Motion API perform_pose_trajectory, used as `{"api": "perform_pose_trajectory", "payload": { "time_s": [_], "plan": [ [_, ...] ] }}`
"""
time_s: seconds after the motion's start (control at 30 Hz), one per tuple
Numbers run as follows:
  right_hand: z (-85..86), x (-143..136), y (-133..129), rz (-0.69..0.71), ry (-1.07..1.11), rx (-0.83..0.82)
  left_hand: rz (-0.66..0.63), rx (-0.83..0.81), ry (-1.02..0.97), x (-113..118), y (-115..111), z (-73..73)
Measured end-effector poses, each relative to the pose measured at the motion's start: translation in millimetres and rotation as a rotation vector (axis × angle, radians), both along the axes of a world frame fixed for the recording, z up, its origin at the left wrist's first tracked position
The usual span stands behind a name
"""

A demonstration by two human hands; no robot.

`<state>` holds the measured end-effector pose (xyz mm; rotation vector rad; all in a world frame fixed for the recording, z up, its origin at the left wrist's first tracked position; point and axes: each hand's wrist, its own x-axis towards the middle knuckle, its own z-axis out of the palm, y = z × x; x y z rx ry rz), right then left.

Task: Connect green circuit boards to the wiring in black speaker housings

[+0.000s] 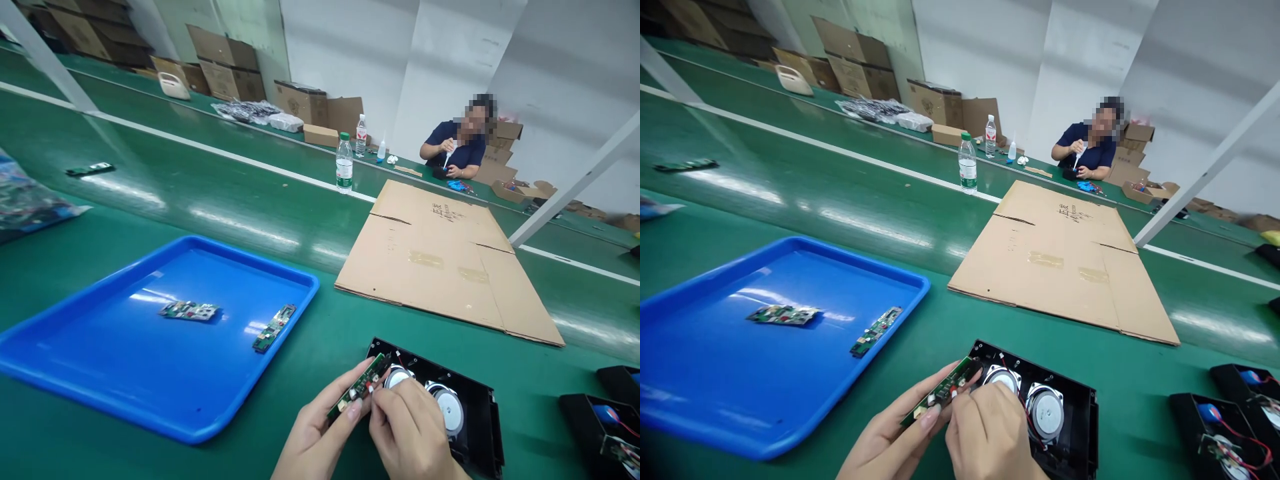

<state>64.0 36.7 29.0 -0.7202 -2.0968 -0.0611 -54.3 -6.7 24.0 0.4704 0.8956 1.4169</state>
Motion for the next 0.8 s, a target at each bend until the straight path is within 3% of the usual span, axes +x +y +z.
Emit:
{"api": "perform_pose_trajectory", "payload": {
  "time_s": [0.13,0.3,0.4,0.47,0.6,0.7,0.8],
  "plan": [
    [-1.5,1.1,2.6,0.054,-0.037,0.095,0.017,0.004,-0.083,-0.5,0.9,2.8],
    [-1.8,2.1,3.4,0.056,-0.057,0.085,0.026,-0.005,-0.139,2.1,4.2,5.8],
    [-3.7,1.8,3.1,0.071,-0.045,0.038,0.030,-0.007,-0.079,3.1,3.4,3.8],
    [-2.0,1.6,3.4,0.093,-0.045,-0.003,0.048,-0.005,0.062,1.2,1.6,3.3],
    [16.6,7.5,4.7,0.116,-0.094,-0.138,-0.027,-0.009,0.334,-9.5,-0.1,8.7],
    [35.5,25.3,7.1,0.144,-0.159,-0.318,-0.117,-0.028,0.221,-17.8,-0.4,15.5],
    [43.8,53.6,11.7,-0.003,-0.221,-0.451,-0.148,-0.080,0.108,-19.6,-4.1,21.0]
  ]
}}
